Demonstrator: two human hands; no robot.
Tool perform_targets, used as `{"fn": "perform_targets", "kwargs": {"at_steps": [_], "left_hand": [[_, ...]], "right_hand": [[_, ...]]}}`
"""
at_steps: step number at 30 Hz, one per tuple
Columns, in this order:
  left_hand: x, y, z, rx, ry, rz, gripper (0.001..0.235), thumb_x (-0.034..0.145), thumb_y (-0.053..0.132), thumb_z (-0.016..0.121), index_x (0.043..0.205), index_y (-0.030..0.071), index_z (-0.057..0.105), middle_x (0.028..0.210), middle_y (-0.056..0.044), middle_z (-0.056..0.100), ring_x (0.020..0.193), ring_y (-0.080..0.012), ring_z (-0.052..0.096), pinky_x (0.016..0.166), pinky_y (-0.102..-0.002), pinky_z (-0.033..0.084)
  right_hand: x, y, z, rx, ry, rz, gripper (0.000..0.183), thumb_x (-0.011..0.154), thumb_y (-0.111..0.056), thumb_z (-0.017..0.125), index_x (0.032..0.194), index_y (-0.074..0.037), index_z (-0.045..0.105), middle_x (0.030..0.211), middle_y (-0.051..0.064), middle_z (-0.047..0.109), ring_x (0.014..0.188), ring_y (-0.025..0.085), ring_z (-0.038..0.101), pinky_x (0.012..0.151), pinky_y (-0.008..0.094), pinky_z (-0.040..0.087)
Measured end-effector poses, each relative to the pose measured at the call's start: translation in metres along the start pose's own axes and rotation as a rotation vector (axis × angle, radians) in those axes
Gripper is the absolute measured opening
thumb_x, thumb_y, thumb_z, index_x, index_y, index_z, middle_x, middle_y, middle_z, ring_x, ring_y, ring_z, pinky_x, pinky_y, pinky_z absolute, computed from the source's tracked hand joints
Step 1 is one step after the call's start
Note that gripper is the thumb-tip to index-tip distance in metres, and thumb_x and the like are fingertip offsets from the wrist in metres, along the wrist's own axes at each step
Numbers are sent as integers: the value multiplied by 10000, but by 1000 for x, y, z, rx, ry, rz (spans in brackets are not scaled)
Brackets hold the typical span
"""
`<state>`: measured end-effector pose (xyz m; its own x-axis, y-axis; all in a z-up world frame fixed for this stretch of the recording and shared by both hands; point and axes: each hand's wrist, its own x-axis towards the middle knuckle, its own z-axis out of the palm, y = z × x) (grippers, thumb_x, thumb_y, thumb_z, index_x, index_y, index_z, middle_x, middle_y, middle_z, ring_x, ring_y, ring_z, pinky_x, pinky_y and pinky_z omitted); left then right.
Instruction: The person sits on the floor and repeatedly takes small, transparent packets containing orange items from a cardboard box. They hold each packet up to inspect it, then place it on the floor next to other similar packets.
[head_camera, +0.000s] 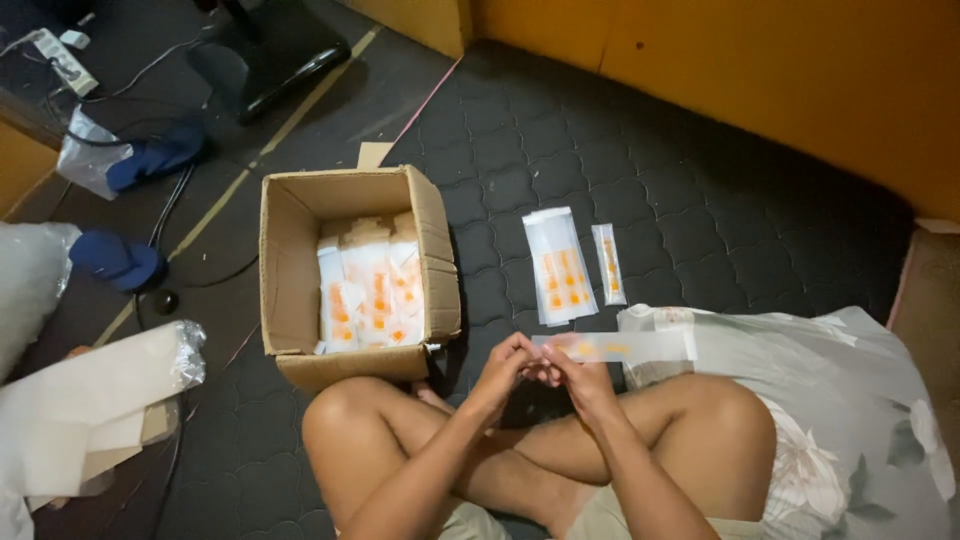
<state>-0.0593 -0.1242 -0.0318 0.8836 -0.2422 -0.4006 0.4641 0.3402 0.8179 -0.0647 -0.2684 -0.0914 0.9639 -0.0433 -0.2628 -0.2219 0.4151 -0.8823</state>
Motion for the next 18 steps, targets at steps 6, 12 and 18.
{"fn": "perform_targets", "kwargs": {"at_steps": [6,12,18], "left_hand": [[17,-22,-41,84,131,45,40,856,52,643,863,13,641,752,-157,636,564,-211,668,550,-257,540],[22,-9,-79,31,260,91,40,846,57,599,850,27,573,685,-172,599,503,-244,662,487,-286,517],[25,-1,-97,182,415,171,31,863,62,579,845,37,585,659,-132,583,494,-214,640,495,-284,508]], "right_hand": [[4,-6,4,-33,57,78,213,864,-131,828,821,32,698,541,132,619,431,205,618,436,344,588],[10,-33,-7,40,143,93,142,892,-60,787,892,20,670,602,132,645,503,197,680,521,327,636],[26,-24,-39,107,255,65,184,900,-57,772,1026,4,652,752,79,675,634,167,713,619,299,659]]}}
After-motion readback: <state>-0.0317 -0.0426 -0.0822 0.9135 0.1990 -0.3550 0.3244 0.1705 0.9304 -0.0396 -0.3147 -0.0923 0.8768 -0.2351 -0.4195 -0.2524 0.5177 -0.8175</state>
